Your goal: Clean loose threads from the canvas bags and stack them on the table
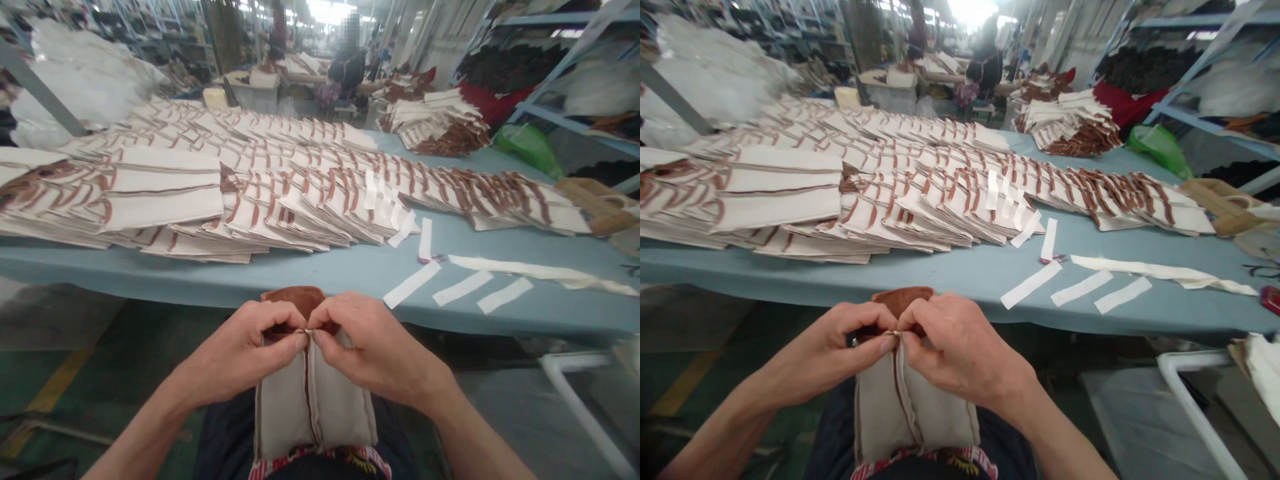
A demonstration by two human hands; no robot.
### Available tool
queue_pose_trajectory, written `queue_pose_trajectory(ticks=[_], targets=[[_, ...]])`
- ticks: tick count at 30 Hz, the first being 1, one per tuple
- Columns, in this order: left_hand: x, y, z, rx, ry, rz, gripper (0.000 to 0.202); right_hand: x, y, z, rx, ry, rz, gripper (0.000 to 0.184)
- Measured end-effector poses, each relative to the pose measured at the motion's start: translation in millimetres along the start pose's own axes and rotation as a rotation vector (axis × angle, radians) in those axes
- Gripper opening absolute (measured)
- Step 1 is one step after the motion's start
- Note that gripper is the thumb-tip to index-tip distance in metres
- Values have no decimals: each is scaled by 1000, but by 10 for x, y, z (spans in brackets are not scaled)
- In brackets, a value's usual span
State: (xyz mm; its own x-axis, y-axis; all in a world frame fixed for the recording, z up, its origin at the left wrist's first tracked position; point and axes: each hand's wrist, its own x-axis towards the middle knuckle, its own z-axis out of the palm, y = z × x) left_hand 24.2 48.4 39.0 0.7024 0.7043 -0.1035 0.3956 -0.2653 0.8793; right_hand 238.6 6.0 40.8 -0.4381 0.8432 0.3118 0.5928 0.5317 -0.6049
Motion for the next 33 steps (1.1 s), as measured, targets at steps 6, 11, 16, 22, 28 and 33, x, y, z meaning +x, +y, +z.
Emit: queue_pose_trajectory(ticks=[6, 11, 16, 22, 28, 33], targets=[[106, 41, -12, -44, -14, -25, 22, 30, 99, 110, -21, 60, -61, 12], [142, -54, -40, -170, -60, -39, 27, 43, 185, 128, 309, -15, 100, 5], [105, -75, -37, -213, -54, -102, 26, 57, 172, 158, 320, -4, 158, 6], [56, -101, -17, -280, -23, -146, 32, 98, 67, 196, 200, 9, 228, 6], [71, -97, 3, -282, 44, -180, 37, 124, 30, 240, 142, 7, 292, 9], [57, -94, 6, -261, 81, -207, 35, 123, 17, 284, 129, 12, 311, 7]])
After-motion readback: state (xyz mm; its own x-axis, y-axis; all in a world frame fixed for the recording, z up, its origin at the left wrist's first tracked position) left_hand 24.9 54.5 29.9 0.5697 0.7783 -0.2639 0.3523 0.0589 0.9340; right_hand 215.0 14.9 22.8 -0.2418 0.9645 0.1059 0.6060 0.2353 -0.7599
